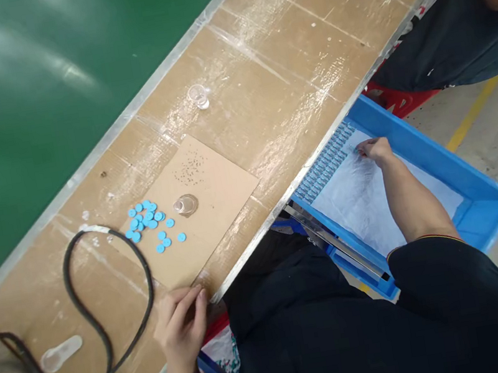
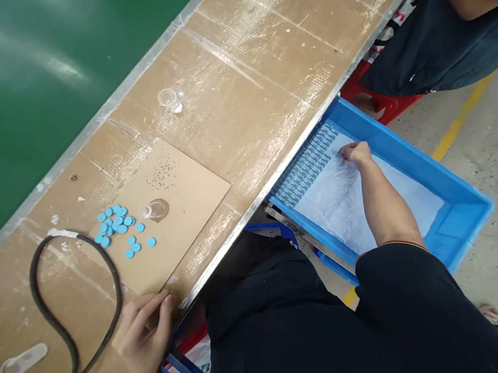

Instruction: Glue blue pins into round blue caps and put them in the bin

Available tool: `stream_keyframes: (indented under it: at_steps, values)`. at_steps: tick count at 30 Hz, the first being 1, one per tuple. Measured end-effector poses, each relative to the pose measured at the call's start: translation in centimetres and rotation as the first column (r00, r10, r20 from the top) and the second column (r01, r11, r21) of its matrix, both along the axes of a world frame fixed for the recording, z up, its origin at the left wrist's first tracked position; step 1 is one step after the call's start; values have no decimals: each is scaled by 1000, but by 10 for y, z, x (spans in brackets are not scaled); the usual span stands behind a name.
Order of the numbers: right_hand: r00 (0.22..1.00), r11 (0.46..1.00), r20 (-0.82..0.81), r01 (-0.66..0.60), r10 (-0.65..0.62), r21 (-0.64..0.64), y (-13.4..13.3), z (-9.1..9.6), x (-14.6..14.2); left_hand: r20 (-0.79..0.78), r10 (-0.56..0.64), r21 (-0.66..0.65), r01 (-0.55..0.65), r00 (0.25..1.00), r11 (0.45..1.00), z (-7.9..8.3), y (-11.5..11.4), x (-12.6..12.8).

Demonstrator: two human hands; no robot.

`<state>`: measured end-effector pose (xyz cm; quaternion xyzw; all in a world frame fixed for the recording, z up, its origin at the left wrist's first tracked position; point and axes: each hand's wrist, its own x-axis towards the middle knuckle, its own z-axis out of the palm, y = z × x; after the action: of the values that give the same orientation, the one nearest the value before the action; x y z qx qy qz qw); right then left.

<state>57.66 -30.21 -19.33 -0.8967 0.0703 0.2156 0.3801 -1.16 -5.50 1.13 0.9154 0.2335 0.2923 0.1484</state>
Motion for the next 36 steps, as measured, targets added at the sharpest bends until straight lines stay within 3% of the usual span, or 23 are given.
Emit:
stream_keyframes:
  at_steps: [5,9,36]
  values:
    - [989,996,-146,-2,-12,-91,5,-17,7,-15,64,117,-62,998,991,-11,-10,5]
    - [985,996,-173,-9,-7,-91,5,-21,11,-30,60,115,-56,998,992,-11,-7,8]
    - [990,998,-140,9,-17,-54,7,-16,6,-9,87,61,-87,996,994,-10,-8,8]
